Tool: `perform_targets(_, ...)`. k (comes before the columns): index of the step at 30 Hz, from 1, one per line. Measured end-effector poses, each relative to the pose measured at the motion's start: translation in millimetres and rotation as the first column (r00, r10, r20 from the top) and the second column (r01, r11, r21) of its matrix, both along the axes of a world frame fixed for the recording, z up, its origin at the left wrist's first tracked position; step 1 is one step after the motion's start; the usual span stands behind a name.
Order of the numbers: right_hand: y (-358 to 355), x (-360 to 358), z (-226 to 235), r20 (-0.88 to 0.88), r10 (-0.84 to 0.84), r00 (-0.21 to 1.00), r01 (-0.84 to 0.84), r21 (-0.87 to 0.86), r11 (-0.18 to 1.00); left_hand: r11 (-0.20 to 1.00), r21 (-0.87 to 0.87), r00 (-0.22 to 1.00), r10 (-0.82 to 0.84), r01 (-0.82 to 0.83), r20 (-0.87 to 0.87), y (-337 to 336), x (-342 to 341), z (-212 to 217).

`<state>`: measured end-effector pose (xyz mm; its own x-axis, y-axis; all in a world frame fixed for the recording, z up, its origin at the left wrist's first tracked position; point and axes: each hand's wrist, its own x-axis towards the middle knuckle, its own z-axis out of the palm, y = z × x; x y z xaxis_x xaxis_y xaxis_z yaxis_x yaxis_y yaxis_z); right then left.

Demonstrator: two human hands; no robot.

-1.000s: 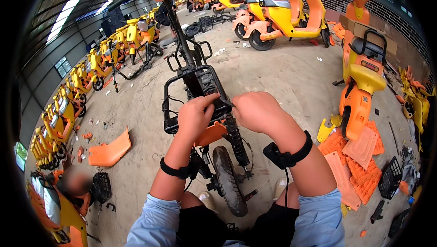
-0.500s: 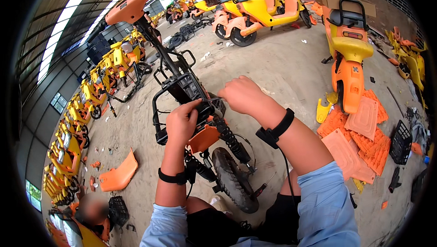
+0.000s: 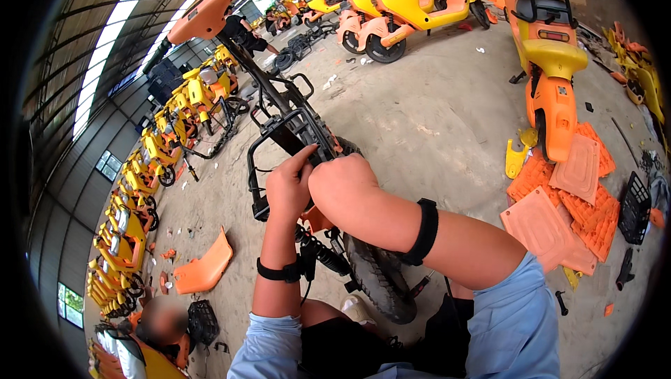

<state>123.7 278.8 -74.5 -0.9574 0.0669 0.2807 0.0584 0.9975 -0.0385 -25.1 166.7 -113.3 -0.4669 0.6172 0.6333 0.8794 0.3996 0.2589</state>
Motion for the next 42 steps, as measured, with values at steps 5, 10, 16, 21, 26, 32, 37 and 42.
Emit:
perform_targets(5, 42.0, -7.8, -0.3, -0.152, 0.066, 0.986, -0.059, 0.048, 0.997, 0.999, 0.032, 0.999, -0.002, 0.003, -0.032, 0.7, 0.6, 3.4)
perform_targets(10, 89.3, -5.5, 1.5, -0.073, 0.079, 0.994, -0.084, -0.063, 0.994, 0.999, 0.014, 0.999, -0.038, 0.039, -0.005, -1.6, 1.0, -0.5)
perform_targets(16, 118.7, -19.5, -15.7, -0.16, 0.098, 0.982, -0.114, -0.096, 0.989, 0.999, -0.007, 0.999, -0.031, 0.031, -0.007, -1.0, 6.6, 8.6)
perform_targets(21, 108.1, -21.8, -20.5, -0.073, 0.047, 0.996, -0.055, -0.108, 0.993, 0.999, 0.001, 0.999, -0.043, 0.043, -0.032, -0.1, 3.3, 4.3)
perform_targets(26, 47.3, -5.2, 0.8, 0.132, 0.041, 0.99, -0.031, -0.072, 0.997, 1.0, -0.009, 0.999, -0.021, 0.021, -0.036, -5.2, 0.2, -0.1)
perform_targets(32, -9.2, -3.3, -21.4, -0.148, -0.097, 0.984, 0.073, -0.161, 0.984, 0.999, 0.046, 1.0, -0.012, 0.011, 0.015, 1.8, -0.6, 1.3)
perform_targets(37, 21.1, -1.4, -6.1, -0.257, -0.025, 0.966, -0.034, -0.224, 0.974, 0.999, 0.01, 0.993, 0.046, -0.047, 0.11, -0.5, 4.8, 5.1)
perform_targets(42, 56.3, 1.3, 9.8, -0.168, 0.132, 0.977, -0.16, -0.164, 0.974, 0.999, 0.028, 0.999, 0.019, -0.02, 0.036, -0.5, 5.1, 5.0)
